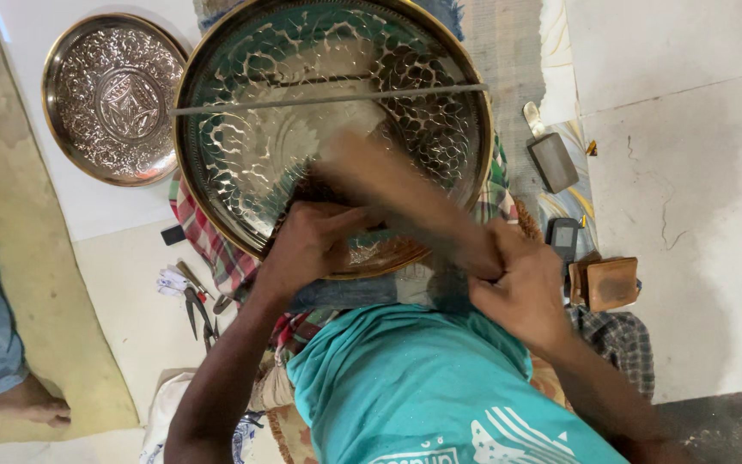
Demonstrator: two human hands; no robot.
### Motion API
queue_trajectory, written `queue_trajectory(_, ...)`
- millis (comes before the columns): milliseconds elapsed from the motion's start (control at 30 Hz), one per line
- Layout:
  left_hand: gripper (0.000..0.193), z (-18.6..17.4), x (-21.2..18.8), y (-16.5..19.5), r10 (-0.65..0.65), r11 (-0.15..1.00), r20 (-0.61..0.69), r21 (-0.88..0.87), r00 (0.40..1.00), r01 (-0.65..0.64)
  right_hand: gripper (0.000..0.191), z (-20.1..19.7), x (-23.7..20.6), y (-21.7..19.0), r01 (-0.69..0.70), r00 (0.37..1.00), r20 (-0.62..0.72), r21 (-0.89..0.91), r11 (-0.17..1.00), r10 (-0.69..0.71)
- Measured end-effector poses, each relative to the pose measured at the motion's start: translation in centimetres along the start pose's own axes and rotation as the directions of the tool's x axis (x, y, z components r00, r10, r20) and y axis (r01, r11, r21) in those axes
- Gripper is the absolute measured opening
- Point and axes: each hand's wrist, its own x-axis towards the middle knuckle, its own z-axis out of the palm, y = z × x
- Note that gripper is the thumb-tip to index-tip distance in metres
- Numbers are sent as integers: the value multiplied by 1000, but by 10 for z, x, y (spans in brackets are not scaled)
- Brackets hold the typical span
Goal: The person uses a wooden mallet to repeatedly strike a metal plate that is held in place by a metal bar. The person holds a small tool against the plate while hammering to create a decorative pattern.
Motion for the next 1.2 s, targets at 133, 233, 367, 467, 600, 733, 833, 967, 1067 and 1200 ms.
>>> queue_trajectory(133, 59, 4, 0, -8, 56, 998, -44, 30, 997, -55, 36, 6, -5, 12, -206, 971, 118, -48, 977, 210)
queue_trajectory(233, 57, 7, -4, -12, -57, 998, -9, -7, 998, 57, 29, 27, -10, 20, -197, 980, 54, 264, 944, 190)
queue_trajectory(367, 52, 7, -8, -20, -47, 995, -28, -85, 998, 45, 31, 44, -17, 28, -211, 973, -29, 312, 926, 231)
queue_trajectory(467, 57, 8, -9, -24, -144, 986, -42, -86, 989, 140, 28, 42, -15, 25, -237, 954, -73, 415, 878, 292)
queue_trajectory(600, 58, 9, -9, -34, -46, 999, -81, -5, 996, 46, 15, 29, 8, 6, -62, 982, -131, 448, 892, 134)
queue_trajectory(733, 53, 7, -12, -46, -15, 999, -83, 46, 996, 19, 32, 15, 37, -13, 24, 996, 86, -52, 998, -19)
queue_trajectory(833, 61, 0, -21, -51, -13, 999, -68, -41, 998, 11, 30, 30, 44, -22, -40, 998, 44, 60, 997, 37)
queue_trajectory(967, 62, -11, -25, -56, 39, 997, -119, -56, 992, -46, 44, 43, 45, -28, 70, 983, 183, -279, 958, -19)
queue_trajectory(1067, 67, -24, -26, -60, 54, 986, -132, -149, 990, -74, 20, 46, 48, -33, -87, 994, 89, 265, 960, 65)
queue_trajectory(1200, 61, -28, -18, -68, -59, 998, -118, -35, 991, 55, 31, 47, 53, -30, -111, 969, 192, -236, 965, 158)
